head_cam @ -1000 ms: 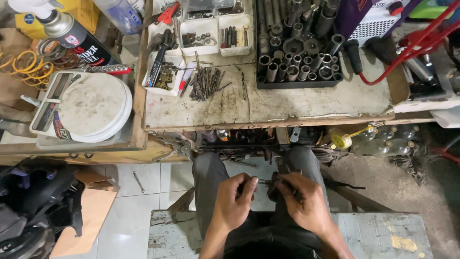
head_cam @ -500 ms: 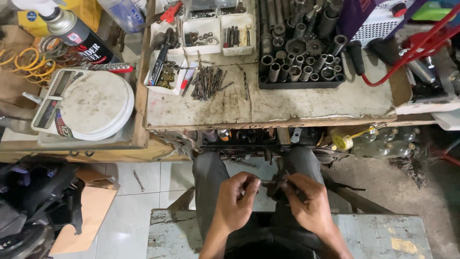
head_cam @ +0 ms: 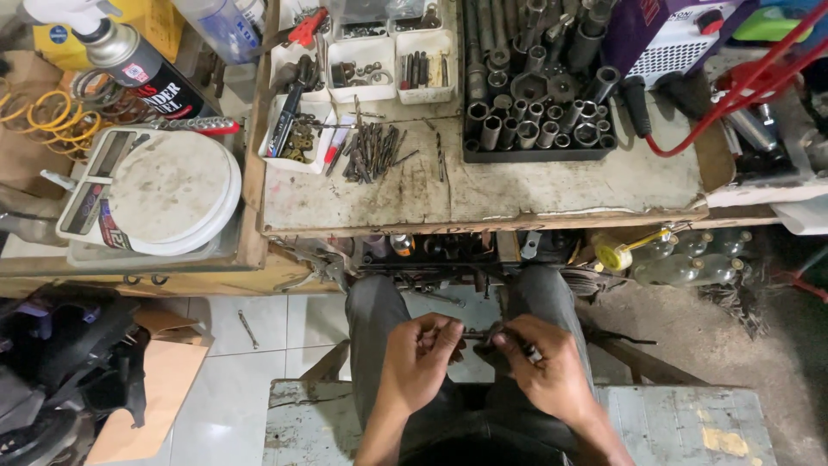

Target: The person sits at a cluttered workbench and assembles small mechanical parts by hand. They pick up a small metal pin from a tray and insert it into a dark metal component held in their lap, repeating the process with additional pins.

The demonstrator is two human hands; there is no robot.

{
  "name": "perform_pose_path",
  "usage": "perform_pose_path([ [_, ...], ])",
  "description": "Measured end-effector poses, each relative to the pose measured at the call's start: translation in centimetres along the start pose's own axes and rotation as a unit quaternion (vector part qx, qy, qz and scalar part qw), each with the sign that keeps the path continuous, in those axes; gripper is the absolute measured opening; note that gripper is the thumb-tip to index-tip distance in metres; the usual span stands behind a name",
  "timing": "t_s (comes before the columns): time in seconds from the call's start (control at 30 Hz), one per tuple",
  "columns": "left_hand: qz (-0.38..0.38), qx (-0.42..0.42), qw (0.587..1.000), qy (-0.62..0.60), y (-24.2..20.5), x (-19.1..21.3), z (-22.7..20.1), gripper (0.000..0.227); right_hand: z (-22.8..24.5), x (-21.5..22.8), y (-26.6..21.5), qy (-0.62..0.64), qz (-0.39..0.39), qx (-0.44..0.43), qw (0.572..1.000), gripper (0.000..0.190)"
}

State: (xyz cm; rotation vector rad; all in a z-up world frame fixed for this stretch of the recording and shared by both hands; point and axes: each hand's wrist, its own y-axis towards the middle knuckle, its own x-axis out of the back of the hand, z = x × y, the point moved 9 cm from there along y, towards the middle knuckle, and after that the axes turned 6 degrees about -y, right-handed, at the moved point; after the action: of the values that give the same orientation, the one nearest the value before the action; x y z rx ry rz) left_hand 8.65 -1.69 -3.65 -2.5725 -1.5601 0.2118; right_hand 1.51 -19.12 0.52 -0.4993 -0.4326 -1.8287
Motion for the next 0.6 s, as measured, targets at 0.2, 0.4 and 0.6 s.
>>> perform_pose_path([
  [0.2, 0.004, -0.007, 0.999, -0.034, -0.3, -0.8, -2.1, 0.017, -0.3, 0.4, -0.6, 0.004, -0.022, -0.057, 0.998, 0.017],
  [0.4, 0.050, -0.049, 0.994, -0.087, -0.1, -2.1, -2.2, 0.024, -2.4, 0.2, -1.2, 0.031, -0.049, -0.045, 0.997, 0.021],
  [0.6, 0.025, 0.055, 0.998, -0.017, 0.6, -2.3, -1.0, 0.030, -0.6, 1.7, -1.6, 0.080, -0.057, -0.011, 0.995, 0.022],
])
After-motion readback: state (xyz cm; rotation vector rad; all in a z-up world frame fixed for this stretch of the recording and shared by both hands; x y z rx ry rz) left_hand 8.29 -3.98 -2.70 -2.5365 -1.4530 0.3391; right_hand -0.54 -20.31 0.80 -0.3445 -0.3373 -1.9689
